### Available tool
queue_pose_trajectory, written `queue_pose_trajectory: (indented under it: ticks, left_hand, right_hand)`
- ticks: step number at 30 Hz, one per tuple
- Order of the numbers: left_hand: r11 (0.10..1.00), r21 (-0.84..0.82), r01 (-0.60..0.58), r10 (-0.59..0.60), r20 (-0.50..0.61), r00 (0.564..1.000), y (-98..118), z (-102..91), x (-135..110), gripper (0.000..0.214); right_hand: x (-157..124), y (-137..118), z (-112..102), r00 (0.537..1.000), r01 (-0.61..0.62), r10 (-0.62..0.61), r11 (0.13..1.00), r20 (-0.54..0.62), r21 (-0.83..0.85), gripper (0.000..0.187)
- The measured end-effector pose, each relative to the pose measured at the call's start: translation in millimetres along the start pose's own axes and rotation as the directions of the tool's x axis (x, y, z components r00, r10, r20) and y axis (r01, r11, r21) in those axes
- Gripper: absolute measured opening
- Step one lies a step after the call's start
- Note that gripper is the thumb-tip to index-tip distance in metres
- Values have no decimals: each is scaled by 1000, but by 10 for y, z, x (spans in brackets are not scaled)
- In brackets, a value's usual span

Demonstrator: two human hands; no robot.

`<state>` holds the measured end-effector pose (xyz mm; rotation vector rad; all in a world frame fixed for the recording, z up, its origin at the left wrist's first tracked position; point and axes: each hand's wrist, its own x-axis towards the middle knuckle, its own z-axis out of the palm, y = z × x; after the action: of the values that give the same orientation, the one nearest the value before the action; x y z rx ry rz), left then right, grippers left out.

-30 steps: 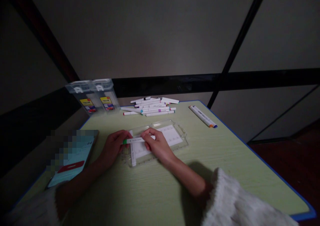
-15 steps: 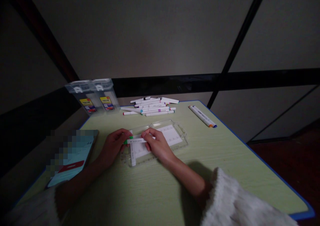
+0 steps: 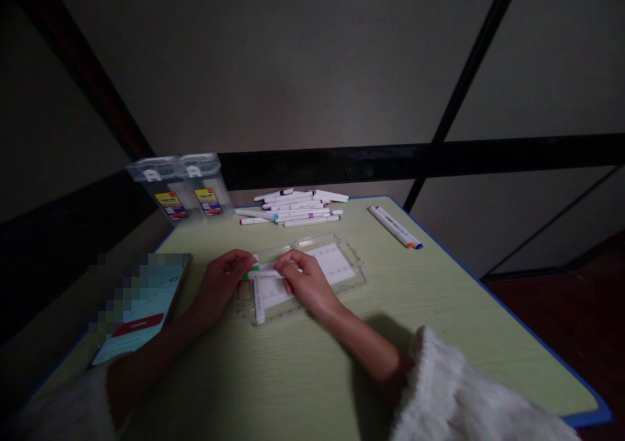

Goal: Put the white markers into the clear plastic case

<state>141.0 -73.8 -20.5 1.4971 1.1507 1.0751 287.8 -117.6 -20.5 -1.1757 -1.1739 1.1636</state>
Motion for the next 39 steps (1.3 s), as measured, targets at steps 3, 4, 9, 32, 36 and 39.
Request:
queue_pose_trajectory:
  ticks: [3,4,9,32,36,39]
  left_hand:
    - [1000,9,-3,3,-8,1000,10,2,-6,16]
    - [1000,13,-6,7,-11,1000,13,3,-8,15]
    - [999,23,-28,28,-17,999,13,2,-9,16]
    - [989,-67,-130,123,-99,987,58,-1,-20,12]
    - [989,-54,-137,128,-151,980,24,-16,5,14]
    - [989,-34,-146,138,-169,976,12,-31,22,15]
  right_hand:
    - [-7,-8,0,1000,-5,5,1000,-1,3,11]
    - [-9,-10,-1,1000,-8,8,1000,-1,5,11]
    - [-7,-11,-4,1000,-5,5,1000,1,14,10]
    - [-8,-18,-13,1000,4,-6,997,18,74,25]
    - [-3,-24,-18,996,92,-93,993,-8,-80,19]
    - [-18,-37,-37,984,176,-178,960,10,-218,14]
